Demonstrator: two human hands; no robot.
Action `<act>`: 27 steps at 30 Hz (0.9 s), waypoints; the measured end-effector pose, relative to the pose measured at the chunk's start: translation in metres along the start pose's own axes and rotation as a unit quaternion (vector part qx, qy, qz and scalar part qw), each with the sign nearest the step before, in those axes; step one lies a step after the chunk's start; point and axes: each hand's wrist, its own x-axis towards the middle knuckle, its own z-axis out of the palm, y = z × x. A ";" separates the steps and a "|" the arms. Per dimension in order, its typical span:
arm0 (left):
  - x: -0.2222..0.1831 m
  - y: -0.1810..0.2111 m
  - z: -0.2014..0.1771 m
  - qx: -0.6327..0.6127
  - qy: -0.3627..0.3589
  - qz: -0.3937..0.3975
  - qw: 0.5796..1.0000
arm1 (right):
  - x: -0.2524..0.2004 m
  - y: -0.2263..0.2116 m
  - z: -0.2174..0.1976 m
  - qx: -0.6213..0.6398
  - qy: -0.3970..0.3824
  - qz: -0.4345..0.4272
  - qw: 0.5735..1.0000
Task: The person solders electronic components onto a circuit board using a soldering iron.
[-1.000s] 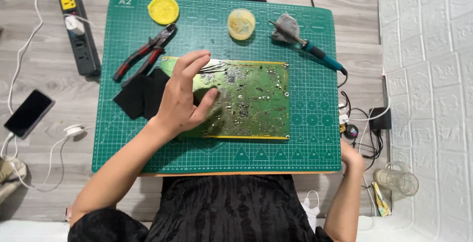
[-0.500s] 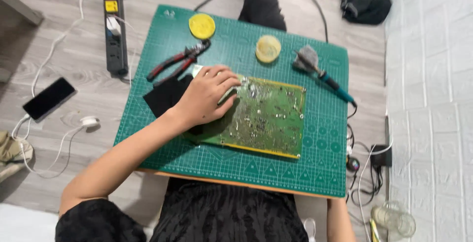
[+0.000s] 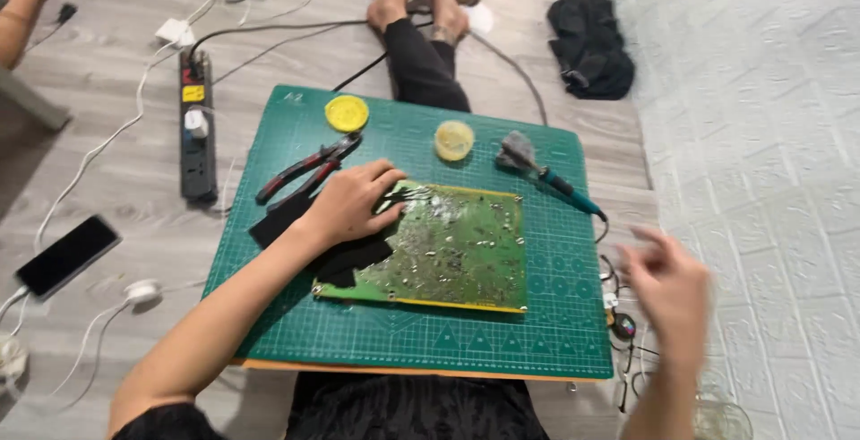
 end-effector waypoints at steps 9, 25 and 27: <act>0.005 0.005 0.005 0.094 -0.023 -0.036 0.995 | 0.099 0.016 0.134 -0.355 -0.058 -0.046 0.932; -0.008 -0.002 0.019 0.062 0.095 0.049 0.992 | 0.059 -0.031 0.109 0.058 0.115 -0.207 0.970; -0.008 0.001 0.015 0.057 0.090 0.055 0.993 | 0.060 -0.020 0.122 0.231 0.049 -0.197 0.952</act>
